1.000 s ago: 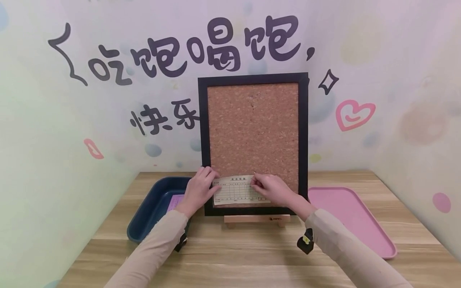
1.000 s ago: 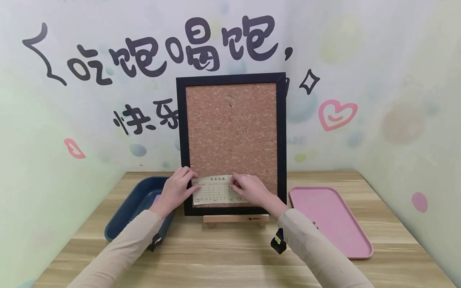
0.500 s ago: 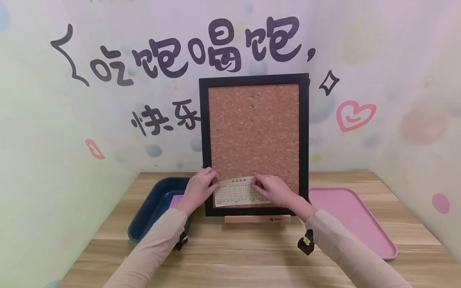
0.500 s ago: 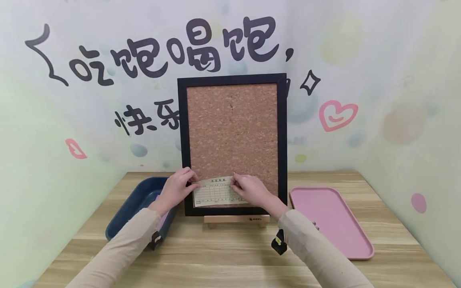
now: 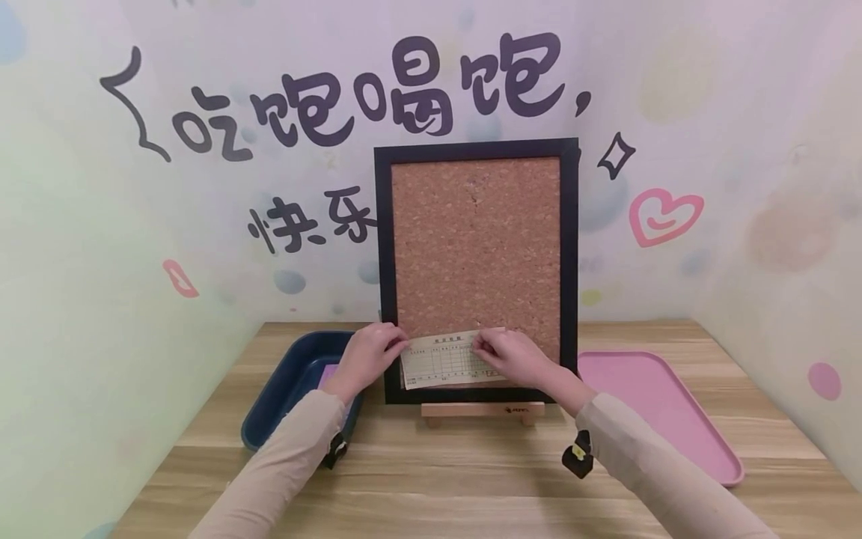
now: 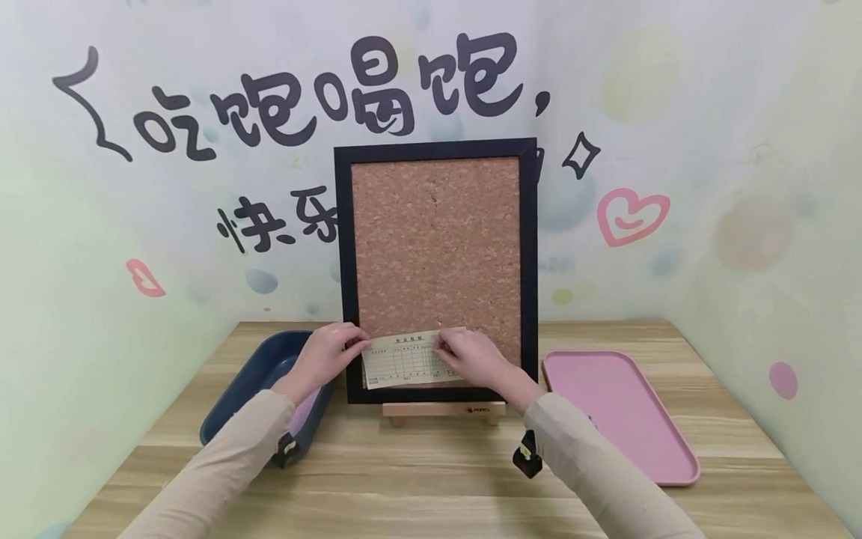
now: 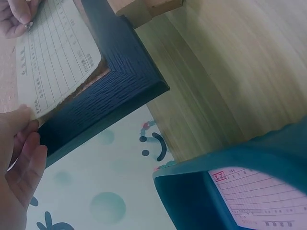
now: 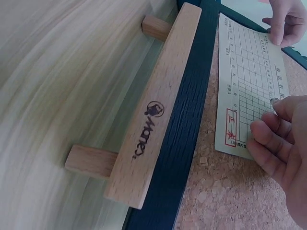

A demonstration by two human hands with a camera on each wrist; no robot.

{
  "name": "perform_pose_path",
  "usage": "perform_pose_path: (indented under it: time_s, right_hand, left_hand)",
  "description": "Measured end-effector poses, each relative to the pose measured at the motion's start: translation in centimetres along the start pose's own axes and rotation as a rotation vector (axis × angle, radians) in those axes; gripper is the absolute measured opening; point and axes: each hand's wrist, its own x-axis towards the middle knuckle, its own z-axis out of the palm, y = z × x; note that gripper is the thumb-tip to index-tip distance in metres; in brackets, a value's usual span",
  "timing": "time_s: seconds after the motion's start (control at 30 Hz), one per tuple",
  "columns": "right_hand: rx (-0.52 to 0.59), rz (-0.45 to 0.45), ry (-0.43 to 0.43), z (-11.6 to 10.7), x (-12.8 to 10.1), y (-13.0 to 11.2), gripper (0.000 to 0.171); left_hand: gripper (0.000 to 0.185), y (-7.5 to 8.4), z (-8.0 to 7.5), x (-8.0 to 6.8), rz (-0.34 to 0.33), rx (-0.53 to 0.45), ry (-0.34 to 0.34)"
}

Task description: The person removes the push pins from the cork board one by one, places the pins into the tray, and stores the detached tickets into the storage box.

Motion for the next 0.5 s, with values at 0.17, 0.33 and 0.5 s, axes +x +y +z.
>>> perform_pose_path:
  time_s: [0.17, 0.33, 0.5]
  right_hand:
    - [-0.012, 0.0, -0.014, -0.5, -0.6, 0.2, 0.008]
    - [-0.028, -0.015, -0.011, -1.3, -1.0, 0.0, 0.008]
    - [-0.043, -0.037, 0.001, -2.0, -2.0, 0.2, 0.007]
  left_hand:
    - [0.007, -0.1, -0.2, -0.2, -0.05, -0.041, -0.005]
    - [0.005, -0.2, -0.7, -0.8, -0.079, -0.056, 0.041]
    - [0.005, -0.2, -1.3, -1.6, -0.047, -0.053, 0.064]
